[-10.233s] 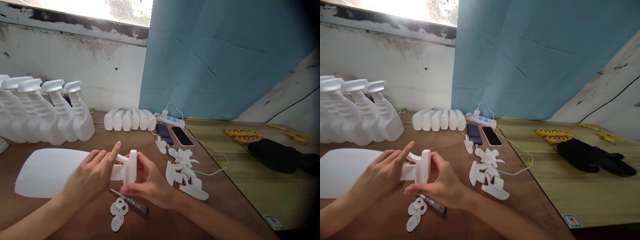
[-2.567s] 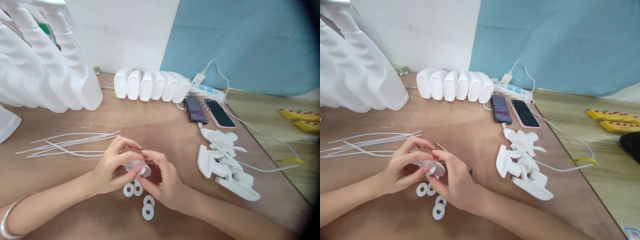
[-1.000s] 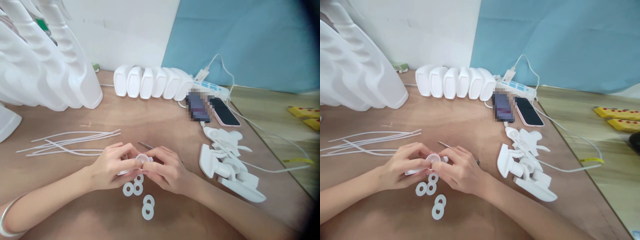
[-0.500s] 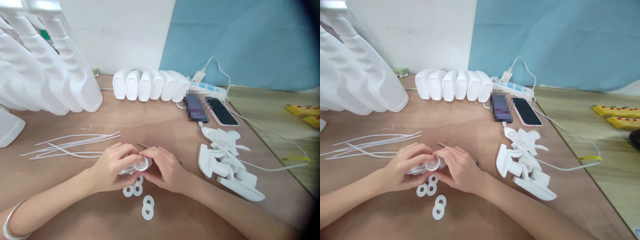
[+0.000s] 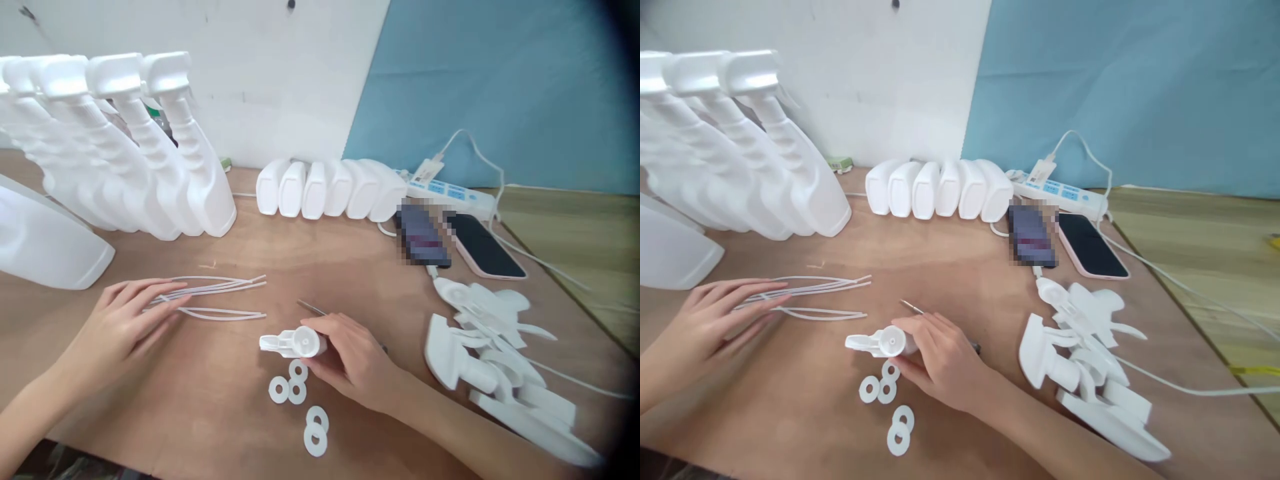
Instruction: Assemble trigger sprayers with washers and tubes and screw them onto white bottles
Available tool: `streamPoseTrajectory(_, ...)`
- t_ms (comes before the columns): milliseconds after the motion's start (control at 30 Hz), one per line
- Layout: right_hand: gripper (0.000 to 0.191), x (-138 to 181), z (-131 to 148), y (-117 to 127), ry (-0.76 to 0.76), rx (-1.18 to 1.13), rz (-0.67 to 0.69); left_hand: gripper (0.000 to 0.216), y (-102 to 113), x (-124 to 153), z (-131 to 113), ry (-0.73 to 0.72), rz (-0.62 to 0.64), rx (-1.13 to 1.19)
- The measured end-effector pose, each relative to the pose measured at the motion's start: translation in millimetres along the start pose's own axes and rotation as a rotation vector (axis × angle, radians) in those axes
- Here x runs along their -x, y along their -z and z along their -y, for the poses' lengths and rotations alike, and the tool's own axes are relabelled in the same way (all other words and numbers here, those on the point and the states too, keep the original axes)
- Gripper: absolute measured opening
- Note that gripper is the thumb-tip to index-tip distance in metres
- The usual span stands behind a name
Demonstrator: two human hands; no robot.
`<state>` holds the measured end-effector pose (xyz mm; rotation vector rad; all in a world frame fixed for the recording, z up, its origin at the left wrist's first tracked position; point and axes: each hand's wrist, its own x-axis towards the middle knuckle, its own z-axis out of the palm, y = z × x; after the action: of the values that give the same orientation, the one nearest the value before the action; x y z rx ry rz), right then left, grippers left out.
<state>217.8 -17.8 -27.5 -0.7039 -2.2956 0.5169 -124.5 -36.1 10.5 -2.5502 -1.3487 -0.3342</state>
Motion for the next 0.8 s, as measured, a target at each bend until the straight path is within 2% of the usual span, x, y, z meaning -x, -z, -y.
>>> streamPoseTrajectory(67, 0.027, -0.1, 0.1, 0.0, -0.015, -0.001, 0.006, 0.033, -1.4, 12.5, 13.0, 0.014, 0.016, -0.126)
streamPoseTrajectory(167, 0.027, -0.1, 0.3, -0.4, -0.009, 0.015, -0.008, 0.027, -7.7, 20.0, 20.1, -0.013, -0.010, -0.212)
streamPoseTrajectory(333, 0.029, -0.5, -1.0, -1.2, -0.005, 0.014, -0.006, 0.019, -10.2, 19.3, 13.5, 0.086, -0.021, -0.086)
streamPoseTrajectory(533, 0.028, -1.4, -1.0, -0.4, 0.008, 0.026, -0.009, 0.008, 6.6, 11.4, 7.5, 0.305, -0.117, 0.248)
streamPoseTrajectory(633, 0.026, -1.7, 0.0, 0.2, 0.015, 0.053, -0.026, 0.012, 11.8, -7.7, -7.6, 0.491, -0.290, 0.400)
streamPoseTrajectory(700, 0.025, -1.7, 0.1, 0.2, 0.030, 0.065, -0.039, 0.011, 12.5, -25.3, -26.2, 0.577, -0.406, 0.605)
streamPoseTrajectory(800, 0.026, -1.4, -0.4, -0.4, 0.062, 0.084, -0.053, 0.013, 12.9, -51.7, -59.9, 0.492, -0.355, 0.985)
